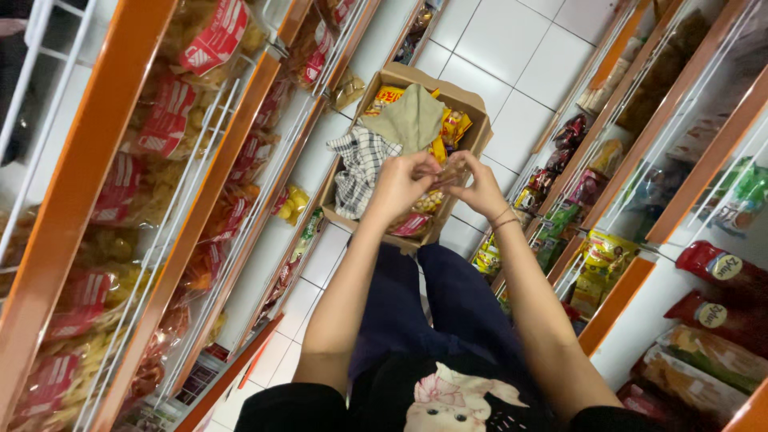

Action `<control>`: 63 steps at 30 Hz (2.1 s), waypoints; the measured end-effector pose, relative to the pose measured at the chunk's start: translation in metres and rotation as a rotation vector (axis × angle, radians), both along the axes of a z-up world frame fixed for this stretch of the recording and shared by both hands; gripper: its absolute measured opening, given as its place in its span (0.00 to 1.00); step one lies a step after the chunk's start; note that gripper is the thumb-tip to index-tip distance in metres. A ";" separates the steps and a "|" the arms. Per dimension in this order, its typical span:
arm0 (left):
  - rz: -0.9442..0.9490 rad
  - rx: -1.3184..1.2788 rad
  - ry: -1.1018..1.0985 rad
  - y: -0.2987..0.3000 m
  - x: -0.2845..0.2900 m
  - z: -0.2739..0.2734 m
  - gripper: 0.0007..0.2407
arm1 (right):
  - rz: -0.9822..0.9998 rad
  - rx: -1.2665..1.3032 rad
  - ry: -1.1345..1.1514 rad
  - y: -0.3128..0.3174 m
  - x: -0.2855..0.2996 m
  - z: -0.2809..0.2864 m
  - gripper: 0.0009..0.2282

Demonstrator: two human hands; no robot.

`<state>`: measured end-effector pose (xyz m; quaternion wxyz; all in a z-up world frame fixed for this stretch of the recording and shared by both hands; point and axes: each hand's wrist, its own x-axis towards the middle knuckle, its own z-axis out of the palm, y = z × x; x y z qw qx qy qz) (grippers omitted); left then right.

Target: The person restocks snack bags onto a store shelf from a cardboard box, handling the bags individually and placing them in rows.

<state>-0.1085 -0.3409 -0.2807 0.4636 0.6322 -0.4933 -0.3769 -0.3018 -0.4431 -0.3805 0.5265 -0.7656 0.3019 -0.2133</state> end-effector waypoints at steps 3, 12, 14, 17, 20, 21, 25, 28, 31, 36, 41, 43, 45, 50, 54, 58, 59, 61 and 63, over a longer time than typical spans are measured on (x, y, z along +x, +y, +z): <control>-0.069 -0.066 -0.084 0.006 0.010 0.048 0.12 | 0.079 -0.011 0.072 -0.004 0.005 0.021 0.18; 0.266 -0.335 -0.685 0.034 0.012 0.142 0.09 | 0.117 -0.022 0.002 0.004 0.037 0.084 0.14; 0.406 -0.322 -0.640 0.050 0.020 0.156 0.17 | 0.115 0.065 -0.070 0.007 0.046 0.098 0.15; 0.482 -0.268 -0.429 0.077 0.033 0.168 0.28 | 0.146 0.296 -0.234 0.012 0.054 0.123 0.18; 0.387 -0.095 -0.122 0.091 0.034 0.166 0.31 | 0.220 0.430 -0.354 0.014 0.060 0.154 0.20; 0.337 -0.020 -0.013 0.095 0.033 0.163 0.31 | 0.241 0.439 -0.368 0.015 0.062 0.165 0.20; 0.396 -0.147 0.233 0.112 0.028 0.156 0.22 | 0.341 0.494 -0.421 0.021 0.075 0.206 0.22; 0.461 -0.347 0.236 0.127 0.028 0.165 0.19 | 0.404 0.410 -0.467 0.027 0.085 0.233 0.22; 0.562 -0.468 0.197 0.146 0.031 0.185 0.19 | 0.392 0.496 -0.402 0.040 0.102 0.255 0.22; 0.897 -0.365 -0.271 0.188 0.043 0.227 0.20 | 0.484 0.332 -0.557 0.072 0.148 0.287 0.21; 1.114 -0.423 -0.467 0.228 0.063 0.257 0.18 | 0.490 0.217 -0.553 0.121 0.209 0.310 0.16; 1.181 -0.418 -0.527 0.245 0.074 0.267 0.17 | 0.532 0.188 -0.577 0.139 0.236 0.321 0.16; 1.221 -0.419 -0.594 0.263 0.089 0.275 0.17 | 0.539 0.109 -0.585 0.156 0.262 0.331 0.14; 1.341 -0.469 -0.747 0.286 0.141 0.281 0.15 | 0.493 -0.207 -0.570 0.190 0.321 0.354 0.10; 1.397 -0.394 -0.763 0.293 0.169 0.274 0.15 | 0.487 -0.300 -0.641 0.208 0.351 0.365 0.12; 1.388 -0.348 -0.848 0.295 0.181 0.269 0.14 | 0.461 -0.382 -0.592 0.214 0.364 0.370 0.12; 1.383 -0.347 -0.853 0.295 0.182 0.268 0.13 | 0.454 -0.392 -0.587 0.216 0.365 0.369 0.11; 1.385 -0.339 -0.867 0.293 0.185 0.268 0.13 | 0.441 -0.413 -0.580 0.218 0.369 0.370 0.10; 1.396 -0.320 -0.882 0.292 0.186 0.269 0.12 | 0.463 -0.470 -0.574 0.217 0.370 0.372 0.11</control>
